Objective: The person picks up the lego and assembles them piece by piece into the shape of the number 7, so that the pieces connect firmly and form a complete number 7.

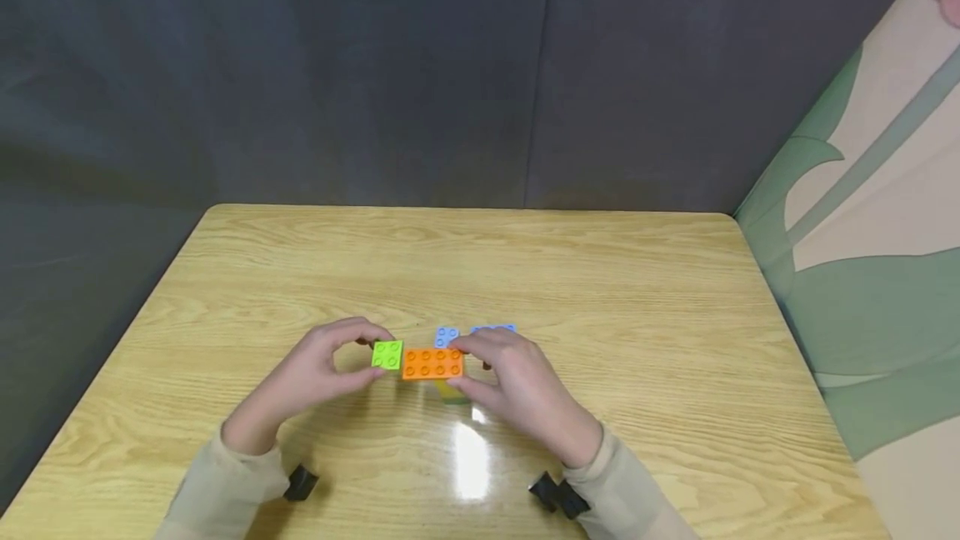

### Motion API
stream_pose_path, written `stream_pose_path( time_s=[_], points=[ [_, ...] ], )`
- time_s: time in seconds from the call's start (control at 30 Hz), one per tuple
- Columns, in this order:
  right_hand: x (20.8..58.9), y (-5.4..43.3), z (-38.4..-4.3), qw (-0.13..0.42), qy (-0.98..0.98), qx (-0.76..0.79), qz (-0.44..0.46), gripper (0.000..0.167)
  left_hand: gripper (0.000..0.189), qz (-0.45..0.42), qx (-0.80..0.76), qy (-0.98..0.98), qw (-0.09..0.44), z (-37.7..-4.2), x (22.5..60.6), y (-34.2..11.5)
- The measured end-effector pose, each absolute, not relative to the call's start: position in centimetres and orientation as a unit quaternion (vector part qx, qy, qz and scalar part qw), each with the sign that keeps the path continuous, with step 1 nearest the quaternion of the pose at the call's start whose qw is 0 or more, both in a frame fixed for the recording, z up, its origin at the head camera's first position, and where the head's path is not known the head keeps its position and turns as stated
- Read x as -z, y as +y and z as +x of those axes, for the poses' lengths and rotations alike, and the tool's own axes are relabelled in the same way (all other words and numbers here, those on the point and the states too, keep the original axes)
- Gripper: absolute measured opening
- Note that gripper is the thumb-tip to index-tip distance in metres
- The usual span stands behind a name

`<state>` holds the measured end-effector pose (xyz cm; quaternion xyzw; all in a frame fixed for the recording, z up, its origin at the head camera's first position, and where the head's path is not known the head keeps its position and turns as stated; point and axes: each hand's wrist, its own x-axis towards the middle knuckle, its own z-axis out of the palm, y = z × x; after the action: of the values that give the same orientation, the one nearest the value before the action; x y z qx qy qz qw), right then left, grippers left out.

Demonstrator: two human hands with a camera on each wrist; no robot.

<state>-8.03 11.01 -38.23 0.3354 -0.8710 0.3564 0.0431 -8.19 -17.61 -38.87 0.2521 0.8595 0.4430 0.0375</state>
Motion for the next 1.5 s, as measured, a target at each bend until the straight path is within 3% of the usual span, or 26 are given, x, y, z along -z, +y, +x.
stream_pose_path(
  time_s=[0.8, 1.13, 1.5],
  points=[
    [38.3, 11.1, -8.2, 0.04, -0.868, -0.365, 0.334, 0.033, 0.034, 0.256, -0.523, 0.809, 0.076, -7.3, 39.6, -17.0],
    [38.3, 11.0, -8.1, 0.038, -0.866, -0.369, 0.335, 0.033, 0.038, 0.215, -0.59, 0.768, 0.124, -7.0, 39.7, -16.9],
    [38.3, 10.9, -8.1, 0.038, -0.867, -0.367, 0.336, 0.033, 0.039, 0.227, -0.68, 0.677, 0.167, -7.1, 40.1, -16.5]
  ],
)
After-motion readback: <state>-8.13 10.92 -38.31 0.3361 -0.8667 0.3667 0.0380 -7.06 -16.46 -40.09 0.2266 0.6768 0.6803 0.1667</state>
